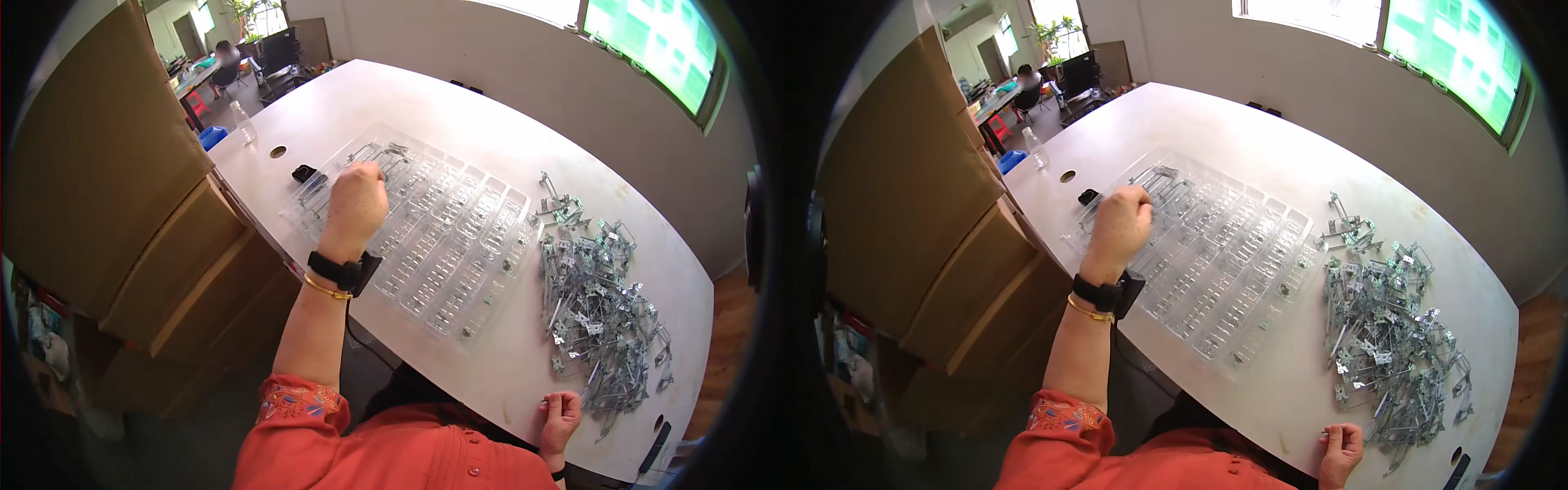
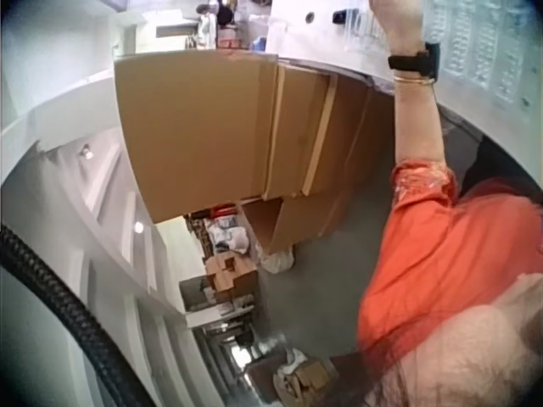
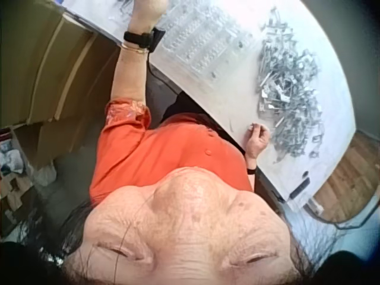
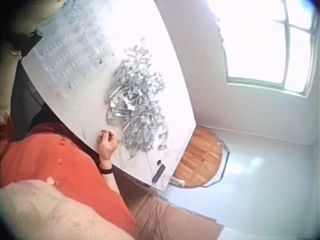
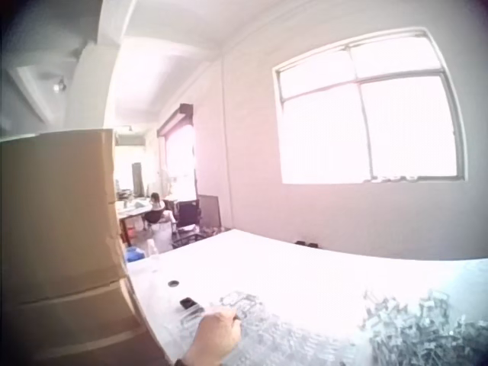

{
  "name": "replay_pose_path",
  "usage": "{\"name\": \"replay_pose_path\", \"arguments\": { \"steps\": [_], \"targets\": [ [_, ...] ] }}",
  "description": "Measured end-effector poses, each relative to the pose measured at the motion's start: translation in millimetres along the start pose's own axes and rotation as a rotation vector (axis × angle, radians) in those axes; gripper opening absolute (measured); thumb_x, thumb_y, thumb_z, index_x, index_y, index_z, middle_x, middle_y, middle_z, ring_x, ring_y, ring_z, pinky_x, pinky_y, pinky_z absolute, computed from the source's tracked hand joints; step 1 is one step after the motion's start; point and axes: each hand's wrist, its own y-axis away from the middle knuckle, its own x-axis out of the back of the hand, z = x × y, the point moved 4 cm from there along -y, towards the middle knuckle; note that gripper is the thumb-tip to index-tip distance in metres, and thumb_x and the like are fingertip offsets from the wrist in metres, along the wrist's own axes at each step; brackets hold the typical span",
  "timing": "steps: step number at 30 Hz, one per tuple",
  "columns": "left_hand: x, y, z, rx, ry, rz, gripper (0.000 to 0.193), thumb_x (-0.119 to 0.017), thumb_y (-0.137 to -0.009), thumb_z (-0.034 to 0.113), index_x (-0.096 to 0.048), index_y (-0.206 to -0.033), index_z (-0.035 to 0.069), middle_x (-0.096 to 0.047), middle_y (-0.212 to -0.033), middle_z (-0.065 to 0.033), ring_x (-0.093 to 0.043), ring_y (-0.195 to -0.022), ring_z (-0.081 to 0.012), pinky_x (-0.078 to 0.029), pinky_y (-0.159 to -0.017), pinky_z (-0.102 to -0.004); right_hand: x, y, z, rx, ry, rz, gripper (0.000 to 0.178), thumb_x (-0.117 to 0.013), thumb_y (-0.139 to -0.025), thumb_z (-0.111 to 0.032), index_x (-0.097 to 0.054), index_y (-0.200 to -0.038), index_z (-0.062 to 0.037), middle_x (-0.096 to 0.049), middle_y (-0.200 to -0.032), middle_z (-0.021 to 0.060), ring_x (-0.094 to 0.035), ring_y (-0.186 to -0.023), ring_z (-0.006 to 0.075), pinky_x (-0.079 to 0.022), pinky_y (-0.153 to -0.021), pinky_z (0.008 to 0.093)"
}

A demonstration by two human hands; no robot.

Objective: The person assembles small metal hardware components by hand at a white table. They pick up a metal bracket and a small metal piece, fit them together, and place the assembled unit into a clear plastic organizer tray. This process is repeated multiple times throughout the video.

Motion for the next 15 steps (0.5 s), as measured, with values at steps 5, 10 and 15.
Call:
{"name": "replay_pose_path", "arguments": {
  "steps": [5,10,15],
  "targets": [
    [-48.8,-29.6,-1.9,0.056,-0.067,-0.311,0.015,-0.065,-0.086,0.003,-0.076,-0.095,-0.002,-0.075,-0.102,-0.0268,-0.074,-0.101,-0.0431,-0.06,-0.093,-0.049,0.3,-10.7,-8.0,-0.113,0.032,-0.013,0.013,-0.069,-0.108,-0.018,-0.061,-0.104,-0.009,-0.071,-0.089,0.0009,-0.063,-0.067,0.0053,-0.05,-0.062,0.0202],
    [-80.5,-47.2,-16.7,-0.005,-0.084,-0.326,0.016,-0.062,-0.084,0.005,-0.076,-0.087,-0.001,-0.076,-0.094,-0.0256,-0.074,-0.094,-0.0413,-0.059,-0.089,-0.0477,-3.4,-12.1,-7.6,-0.131,0.051,-0.002,0.013,-0.069,-0.108,-0.017,-0.06,-0.103,-0.0088,-0.071,-0.086,0.0006,-0.062,-0.065,0.0046,-0.048,-0.059,0.0198],
    [-97.0,-52.0,-26.3,-0.046,-0.08,-0.365,0.016,-0.062,-0.083,0.005,-0.077,-0.086,0.0,-0.076,-0.093,-0.0256,-0.075,-0.093,-0.0417,-0.06,-0.087,-0.0475,-4.7,-14.2,-1.1,-0.085,0.072,0.006,0.012,-0.069,-0.108,-0.015,-0.06,-0.102,-0.0082,-0.071,-0.086,0.0013,-0.062,-0.065,0.0056,-0.05,-0.06,0.0207]
  ]
}}
